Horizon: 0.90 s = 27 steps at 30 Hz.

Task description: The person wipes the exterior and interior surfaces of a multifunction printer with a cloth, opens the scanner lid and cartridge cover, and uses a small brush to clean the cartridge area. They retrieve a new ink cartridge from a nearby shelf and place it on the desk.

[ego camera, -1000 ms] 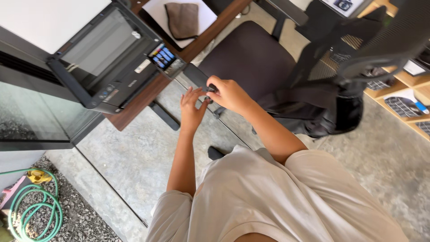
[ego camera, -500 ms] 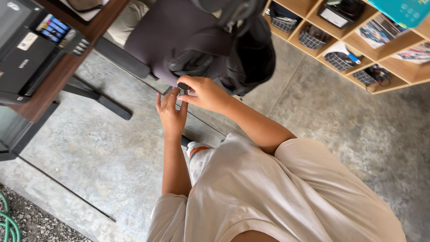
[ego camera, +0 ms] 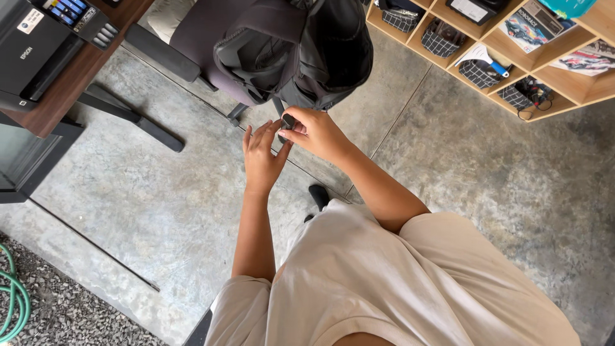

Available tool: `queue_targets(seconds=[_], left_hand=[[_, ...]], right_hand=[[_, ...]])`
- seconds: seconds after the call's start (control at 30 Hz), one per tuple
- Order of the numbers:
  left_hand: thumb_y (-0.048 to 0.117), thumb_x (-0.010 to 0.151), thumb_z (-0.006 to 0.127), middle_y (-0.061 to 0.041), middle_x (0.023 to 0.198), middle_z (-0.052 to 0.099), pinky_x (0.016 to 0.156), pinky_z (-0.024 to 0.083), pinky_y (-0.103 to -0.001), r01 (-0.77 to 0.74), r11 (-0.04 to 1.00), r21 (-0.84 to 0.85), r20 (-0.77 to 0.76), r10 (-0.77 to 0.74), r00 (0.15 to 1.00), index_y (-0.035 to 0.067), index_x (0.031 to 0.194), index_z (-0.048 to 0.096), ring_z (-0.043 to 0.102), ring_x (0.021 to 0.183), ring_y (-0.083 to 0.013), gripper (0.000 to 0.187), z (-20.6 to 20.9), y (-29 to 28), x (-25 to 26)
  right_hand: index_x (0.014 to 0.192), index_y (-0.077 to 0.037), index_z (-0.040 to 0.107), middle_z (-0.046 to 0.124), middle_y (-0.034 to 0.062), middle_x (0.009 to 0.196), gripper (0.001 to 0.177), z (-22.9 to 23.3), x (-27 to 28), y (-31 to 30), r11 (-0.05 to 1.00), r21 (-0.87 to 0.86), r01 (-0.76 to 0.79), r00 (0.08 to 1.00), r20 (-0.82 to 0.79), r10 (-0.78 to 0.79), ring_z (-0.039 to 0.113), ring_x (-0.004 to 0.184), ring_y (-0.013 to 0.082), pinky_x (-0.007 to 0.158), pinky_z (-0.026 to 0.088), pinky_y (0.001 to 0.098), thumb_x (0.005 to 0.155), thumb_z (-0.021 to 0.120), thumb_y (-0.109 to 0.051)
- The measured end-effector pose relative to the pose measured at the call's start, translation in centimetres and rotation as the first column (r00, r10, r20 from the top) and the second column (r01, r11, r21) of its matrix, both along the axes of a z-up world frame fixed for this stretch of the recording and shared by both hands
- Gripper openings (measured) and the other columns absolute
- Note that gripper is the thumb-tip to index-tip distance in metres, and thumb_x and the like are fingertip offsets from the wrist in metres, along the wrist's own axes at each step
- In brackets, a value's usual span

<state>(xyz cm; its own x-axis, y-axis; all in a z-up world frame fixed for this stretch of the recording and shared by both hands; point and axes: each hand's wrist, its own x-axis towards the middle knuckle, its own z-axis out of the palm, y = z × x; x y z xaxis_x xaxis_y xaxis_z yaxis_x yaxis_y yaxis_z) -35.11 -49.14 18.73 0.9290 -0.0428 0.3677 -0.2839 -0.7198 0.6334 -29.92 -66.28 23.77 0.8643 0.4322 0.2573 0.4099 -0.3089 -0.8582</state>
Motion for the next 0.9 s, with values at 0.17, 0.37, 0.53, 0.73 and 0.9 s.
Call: queue_targets(seconds=[0.17, 0.37, 0.53, 0.73, 0.9], left_hand=[[0.015, 0.089, 0.079, -0.009, 0.121, 0.074, 0.12, 0.031, -0.053, -0.01, 1.0, 0.008, 0.005, 0.009, 1.0, 0.008, 0.122, 0.069, 0.064, 0.127, -0.0236, 0.035, -0.1, -1.9, -3.7], [0.015, 0.089, 0.08, -0.008, 0.119, 0.074, 0.12, 0.031, -0.054, 0.03, 1.0, 0.006, -0.005, -0.03, 1.0, 0.008, 0.121, 0.07, 0.064, 0.125, -0.0237, 0.034, 0.0, -6.9, -5.5], [0.017, 0.085, 0.081, -0.008, 0.12, 0.074, 0.119, 0.032, -0.054, 0.012, 1.0, 0.012, -0.031, -0.012, 0.999, 0.008, 0.118, 0.071, 0.065, 0.121, -0.0234, 0.036, 0.0, -13.0, -5.9], [0.018, 0.082, 0.083, -0.005, 0.116, 0.075, 0.118, 0.032, -0.053, -0.058, 0.998, -0.006, -0.024, 0.058, 0.998, 0.009, 0.114, 0.072, 0.067, 0.119, -0.0216, 0.035, -0.8, -22.7, -5.7], [0.017, 0.084, 0.083, -0.003, 0.116, 0.074, 0.12, 0.032, -0.052, -0.093, 0.996, -0.013, 0.007, 0.093, 0.996, 0.01, 0.116, 0.071, 0.067, 0.119, -0.0205, 0.034, -2.0, -29.8, -5.5]], right_hand=[[0.109, -0.002, 0.064, 0.067, 0.0082, 0.083, 0.028, -0.1, -4.0, -2.0, 1.0, 0.004, 0.022, 1.0, 0.019, -0.022, 0.062, 0.067, 0.0146, 0.062, 0.053, 0.028, 0.092, 0.081, -0.015], [0.108, -0.002, 0.064, 0.066, 0.0071, 0.082, 0.025, 0.4, -6.3, -7.2, 0.999, -0.011, 0.031, 0.999, 0.009, -0.03, 0.061, 0.068, 0.0143, 0.063, 0.052, 0.0284, 0.093, 0.079, -0.014], [0.105, -0.003, 0.062, 0.065, 0.0069, 0.083, 0.022, 0.8, -6.9, -13.6, 1.0, -0.003, -0.021, 1.0, 0.01, 0.021, 0.06, 0.069, 0.0151, 0.064, 0.052, 0.0292, 0.094, 0.079, -0.012], [0.105, -0.004, 0.062, 0.064, 0.007, 0.083, 0.021, 0.9, -5.5, -22.9, 0.991, -0.059, -0.123, 0.992, -0.002, 0.123, 0.058, 0.067, 0.0158, 0.062, 0.051, 0.0299, 0.093, 0.078, -0.011], [0.106, -0.004, 0.063, 0.066, 0.008, 0.083, 0.023, 0.0, -4.6, -29.4, 0.984, -0.075, -0.159, 0.986, 0.044, 0.162, 0.062, 0.069, 0.0173, 0.064, 0.052, 0.0307, 0.092, 0.079, -0.012]])
